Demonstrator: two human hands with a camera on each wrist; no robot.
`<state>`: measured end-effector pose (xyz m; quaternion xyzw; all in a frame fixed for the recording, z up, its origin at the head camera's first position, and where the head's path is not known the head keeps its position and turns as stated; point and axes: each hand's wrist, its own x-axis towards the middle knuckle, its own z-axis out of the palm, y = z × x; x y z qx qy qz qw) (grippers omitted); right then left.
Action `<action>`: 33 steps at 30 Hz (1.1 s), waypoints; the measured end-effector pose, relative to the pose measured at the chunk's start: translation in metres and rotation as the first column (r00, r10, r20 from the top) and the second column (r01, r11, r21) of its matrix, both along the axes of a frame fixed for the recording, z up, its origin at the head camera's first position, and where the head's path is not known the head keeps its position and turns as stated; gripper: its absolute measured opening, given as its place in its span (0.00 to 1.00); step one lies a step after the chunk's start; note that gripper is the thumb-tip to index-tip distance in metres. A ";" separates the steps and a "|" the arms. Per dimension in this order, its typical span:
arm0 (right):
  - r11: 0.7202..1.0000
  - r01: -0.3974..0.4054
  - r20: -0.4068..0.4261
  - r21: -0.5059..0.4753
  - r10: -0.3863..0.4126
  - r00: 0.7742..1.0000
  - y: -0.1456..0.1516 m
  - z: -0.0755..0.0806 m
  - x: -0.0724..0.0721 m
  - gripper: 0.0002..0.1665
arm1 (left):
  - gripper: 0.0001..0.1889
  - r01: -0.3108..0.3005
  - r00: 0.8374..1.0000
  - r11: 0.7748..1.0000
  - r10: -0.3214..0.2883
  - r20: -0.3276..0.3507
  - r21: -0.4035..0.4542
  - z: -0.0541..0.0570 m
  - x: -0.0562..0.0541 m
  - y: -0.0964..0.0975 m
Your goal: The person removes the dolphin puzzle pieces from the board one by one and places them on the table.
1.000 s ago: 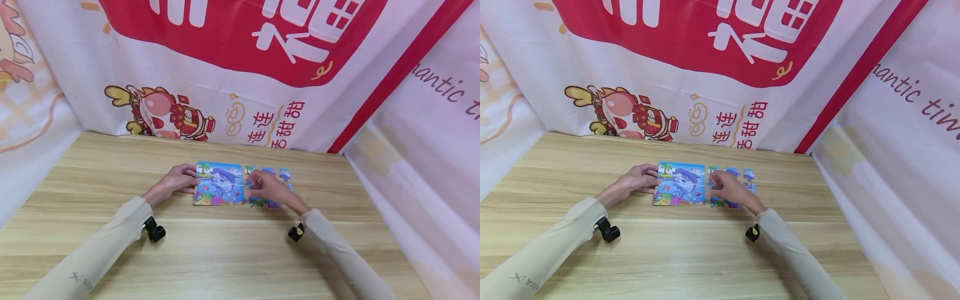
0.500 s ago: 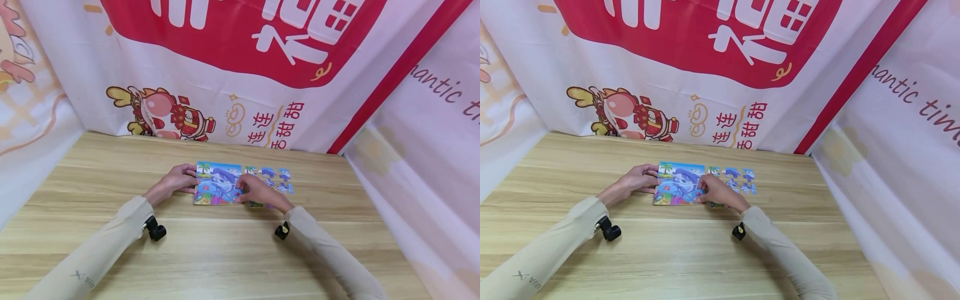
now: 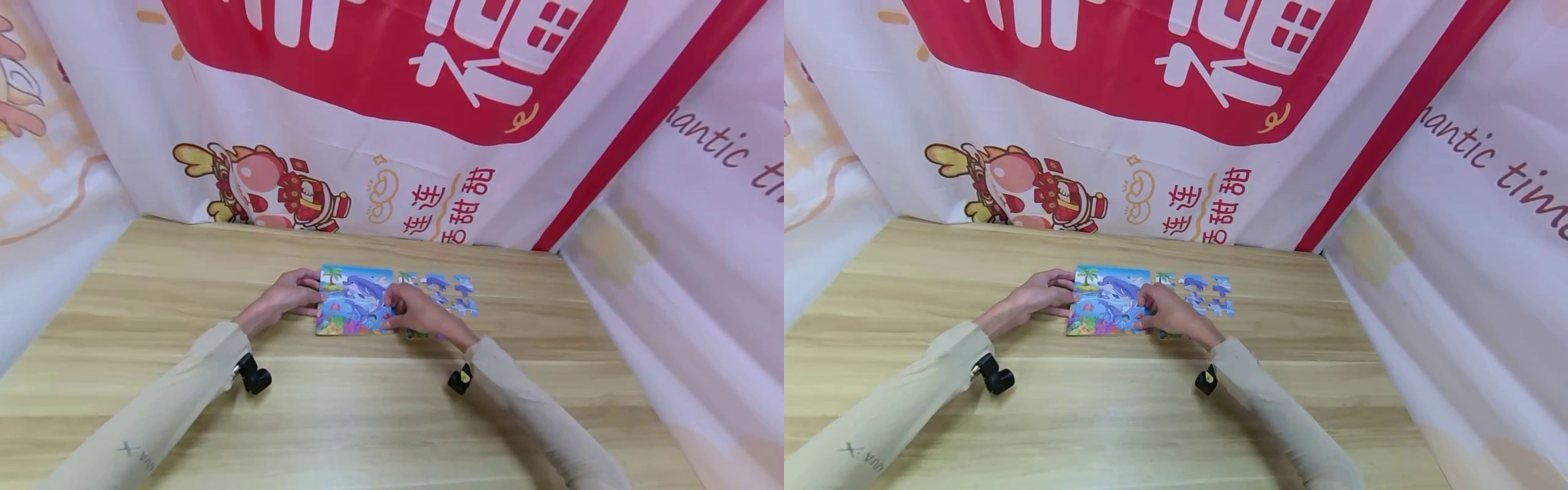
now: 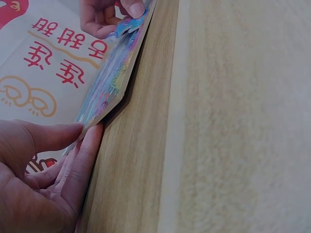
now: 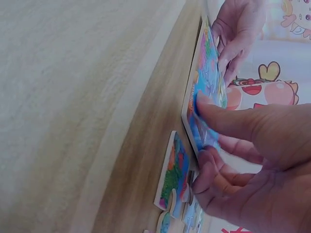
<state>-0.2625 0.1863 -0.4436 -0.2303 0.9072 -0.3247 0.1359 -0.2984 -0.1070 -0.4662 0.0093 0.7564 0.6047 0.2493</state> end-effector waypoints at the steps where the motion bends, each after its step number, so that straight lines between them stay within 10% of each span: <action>1: 1.000 0.000 0.002 -0.023 0.000 1.000 0.000 0.000 0.000 0.15 | 0.33 0.001 1.000 1.000 -0.001 -0.001 -0.001 0.000 0.000 0.000; 17: 0.901 0.216 0.288 -0.376 -0.108 0.952 0.038 0.004 -0.008 0.09 | 0.32 0.003 1.000 1.000 -0.003 -0.019 -0.007 -0.002 0.000 -0.001; 33: 0.878 0.387 0.358 -0.282 -0.278 0.891 0.115 0.011 0.005 0.15 | 0.32 -0.004 1.000 1.000 0.003 -0.025 -0.009 -0.003 -0.001 0.001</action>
